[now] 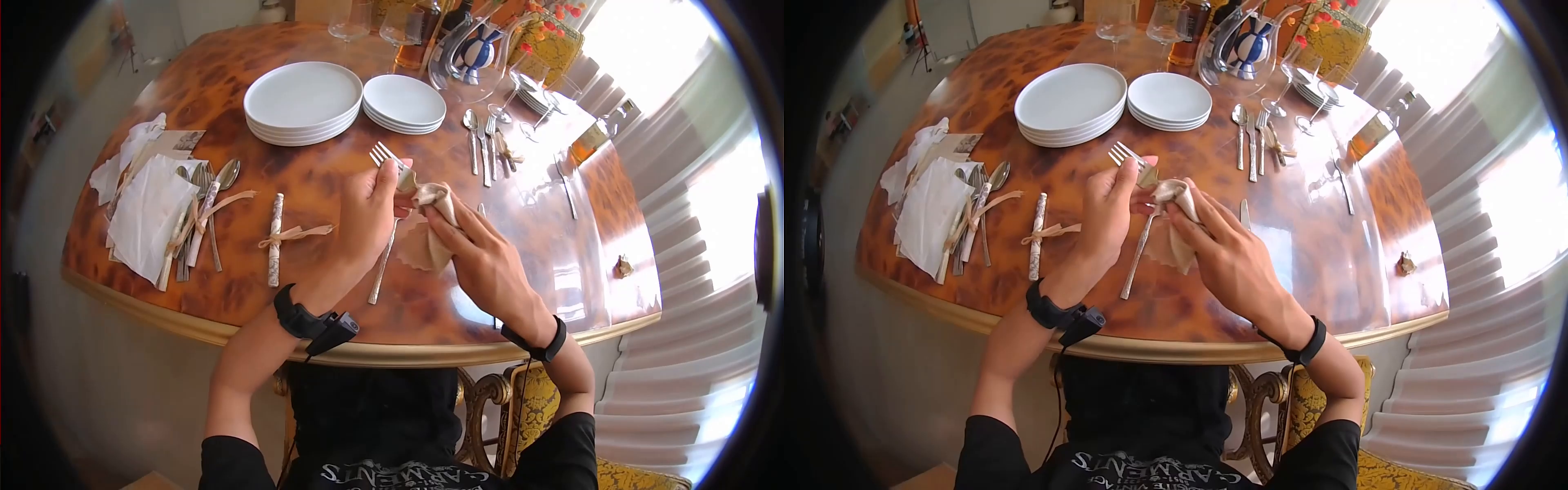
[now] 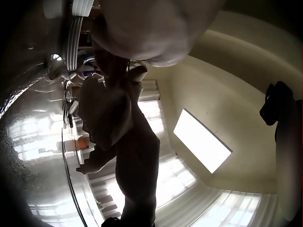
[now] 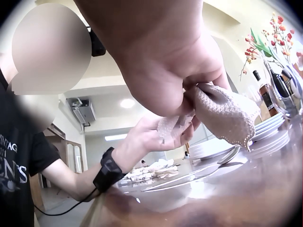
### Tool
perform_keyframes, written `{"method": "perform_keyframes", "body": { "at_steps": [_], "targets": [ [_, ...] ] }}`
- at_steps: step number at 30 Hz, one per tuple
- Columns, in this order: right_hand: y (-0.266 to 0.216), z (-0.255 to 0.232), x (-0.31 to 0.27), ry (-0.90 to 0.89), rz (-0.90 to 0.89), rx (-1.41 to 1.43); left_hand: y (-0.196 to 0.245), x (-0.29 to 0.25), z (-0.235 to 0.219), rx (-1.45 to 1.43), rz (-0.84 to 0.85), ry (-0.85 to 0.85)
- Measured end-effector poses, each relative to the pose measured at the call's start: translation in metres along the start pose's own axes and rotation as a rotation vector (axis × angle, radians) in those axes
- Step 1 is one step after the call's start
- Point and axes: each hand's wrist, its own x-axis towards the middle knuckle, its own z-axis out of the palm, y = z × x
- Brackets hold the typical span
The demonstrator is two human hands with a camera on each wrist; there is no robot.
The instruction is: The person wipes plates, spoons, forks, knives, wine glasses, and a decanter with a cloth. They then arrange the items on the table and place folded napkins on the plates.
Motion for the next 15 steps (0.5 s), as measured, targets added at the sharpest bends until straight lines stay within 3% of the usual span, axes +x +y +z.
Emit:
{"method": "perform_keyframes", "body": {
  "at_steps": [3, 5, 7, 9, 11, 13, 15],
  "targets": [
    [0.01, -0.012, -0.018, -0.073, 0.108, 0.022, 0.016, 0.001, -0.001, -0.073, 0.059, 0.06],
    [0.021, -0.02, -0.029, -0.012, 0.211, 0.184, 0.01, 0.006, -0.006, -0.051, 0.097, 0.084],
    [0.043, -0.032, -0.044, -0.106, 0.369, 0.221, 0.015, 0.006, -0.006, -0.077, 0.121, 0.112],
    [0.051, -0.038, -0.054, -0.053, 0.654, 0.339, 0.018, 0.003, -0.005, -0.123, 0.075, 0.096],
    [0.064, -0.036, -0.065, -0.019, 0.691, 0.334, 0.016, 0.003, -0.004, -0.112, 0.078, 0.038],
    [0.068, -0.034, -0.067, 0.139, 0.788, 0.637, 0.019, 0.001, 0.0, -0.144, 0.082, 0.003],
    [0.067, -0.033, -0.061, 0.129, 0.765, 0.629, 0.019, -0.001, 0.003, -0.177, 0.085, -0.04]
  ]
}}
